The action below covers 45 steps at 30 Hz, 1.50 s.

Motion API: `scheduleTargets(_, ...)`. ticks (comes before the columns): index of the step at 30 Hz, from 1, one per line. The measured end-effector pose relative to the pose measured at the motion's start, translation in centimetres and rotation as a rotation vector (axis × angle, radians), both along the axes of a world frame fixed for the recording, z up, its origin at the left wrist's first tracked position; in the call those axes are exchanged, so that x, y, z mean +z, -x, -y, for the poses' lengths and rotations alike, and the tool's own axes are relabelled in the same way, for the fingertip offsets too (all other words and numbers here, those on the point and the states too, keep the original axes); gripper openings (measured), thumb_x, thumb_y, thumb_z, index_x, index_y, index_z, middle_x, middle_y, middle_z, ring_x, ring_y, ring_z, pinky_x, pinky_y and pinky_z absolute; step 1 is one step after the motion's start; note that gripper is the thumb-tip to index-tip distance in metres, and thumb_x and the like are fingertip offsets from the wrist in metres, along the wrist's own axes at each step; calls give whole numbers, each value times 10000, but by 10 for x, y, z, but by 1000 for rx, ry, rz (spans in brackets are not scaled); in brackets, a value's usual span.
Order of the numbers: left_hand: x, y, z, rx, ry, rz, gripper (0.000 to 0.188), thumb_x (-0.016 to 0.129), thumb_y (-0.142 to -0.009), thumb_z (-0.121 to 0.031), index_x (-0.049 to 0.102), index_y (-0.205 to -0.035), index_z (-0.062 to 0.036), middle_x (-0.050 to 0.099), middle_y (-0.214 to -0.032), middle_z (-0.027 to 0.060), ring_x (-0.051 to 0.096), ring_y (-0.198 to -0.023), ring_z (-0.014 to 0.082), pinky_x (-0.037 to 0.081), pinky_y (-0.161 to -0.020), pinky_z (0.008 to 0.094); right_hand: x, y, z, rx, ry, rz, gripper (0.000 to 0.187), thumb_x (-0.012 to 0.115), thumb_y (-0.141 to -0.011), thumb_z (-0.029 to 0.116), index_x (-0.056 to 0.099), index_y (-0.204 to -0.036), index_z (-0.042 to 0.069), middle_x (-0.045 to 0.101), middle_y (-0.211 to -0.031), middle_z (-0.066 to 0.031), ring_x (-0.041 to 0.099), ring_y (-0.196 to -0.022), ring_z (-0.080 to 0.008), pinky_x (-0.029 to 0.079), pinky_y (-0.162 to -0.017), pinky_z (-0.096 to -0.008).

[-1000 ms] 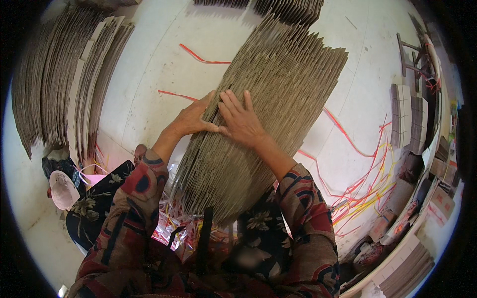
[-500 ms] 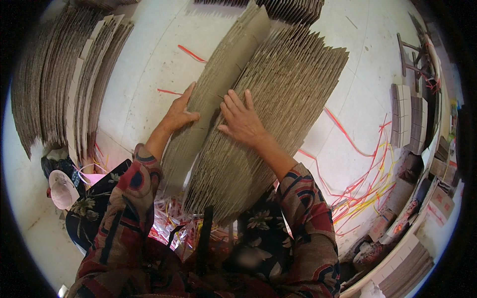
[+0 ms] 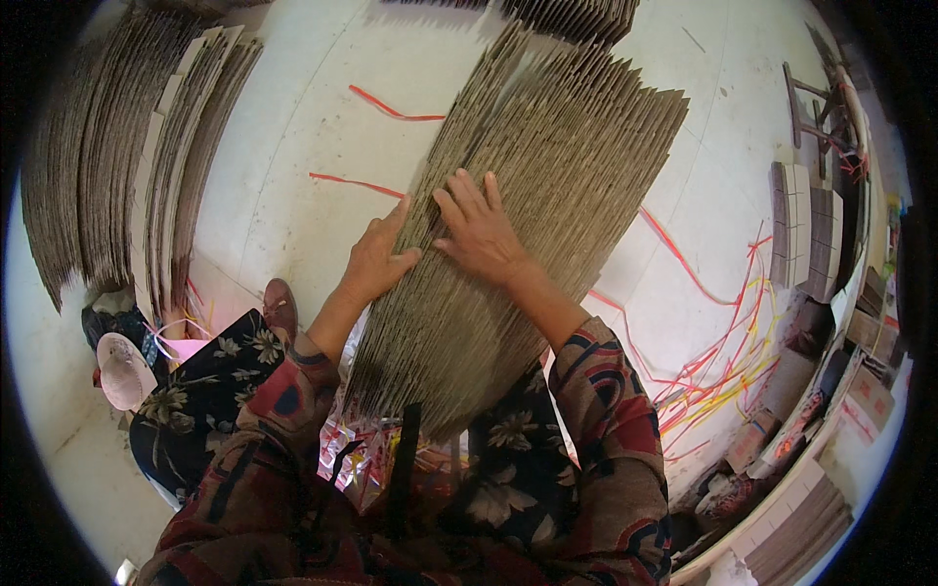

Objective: The person gathers a stack of thin paper sheets, aligns them, and ties them with a red ribbon. They then cut the ribbon with scissors and place the bundle aside.

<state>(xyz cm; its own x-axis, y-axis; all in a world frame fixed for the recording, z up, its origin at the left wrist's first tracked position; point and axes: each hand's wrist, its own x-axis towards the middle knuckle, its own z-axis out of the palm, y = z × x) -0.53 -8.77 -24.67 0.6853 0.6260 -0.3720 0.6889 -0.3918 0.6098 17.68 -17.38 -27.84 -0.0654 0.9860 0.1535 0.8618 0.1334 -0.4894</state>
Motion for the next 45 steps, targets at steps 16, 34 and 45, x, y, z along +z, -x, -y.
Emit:
scheduleTargets(16,-11,-4,-12,30,56,-90,1284,860,-471,-378,84,-1444,-62,329,-1412,187,377,-1223,375,348,-1009,423,-3,-2,27,-65,34,57,787,684,-754,350,314,-1339,-25,266,-1421,-197,173,-1361,-344,117,-1116,-498)
scheduleTargets(34,5,-26,0,191,-213,-28,1123,722,-573,-127,20,-1449,-106,415,-1276,222,530,-1047,381,480,-805,429,-6,1,21,-41,-69,80,625,674,-760,322,458,-1230,-28,421,-1281,-205,266,-1313,-367,154,-1094,-533)
scheduleTargets(45,4,-45,-1,49,-170,-137,1155,783,-563,-232,49,-1435,-45,291,-1399,217,370,-1234,377,409,-951,445,-5,-2,19,-44,-75,58,467,631,-796,238,471,-1148,-25,417,-1232,-204,288,-1289,-383,163,-1087,-542)
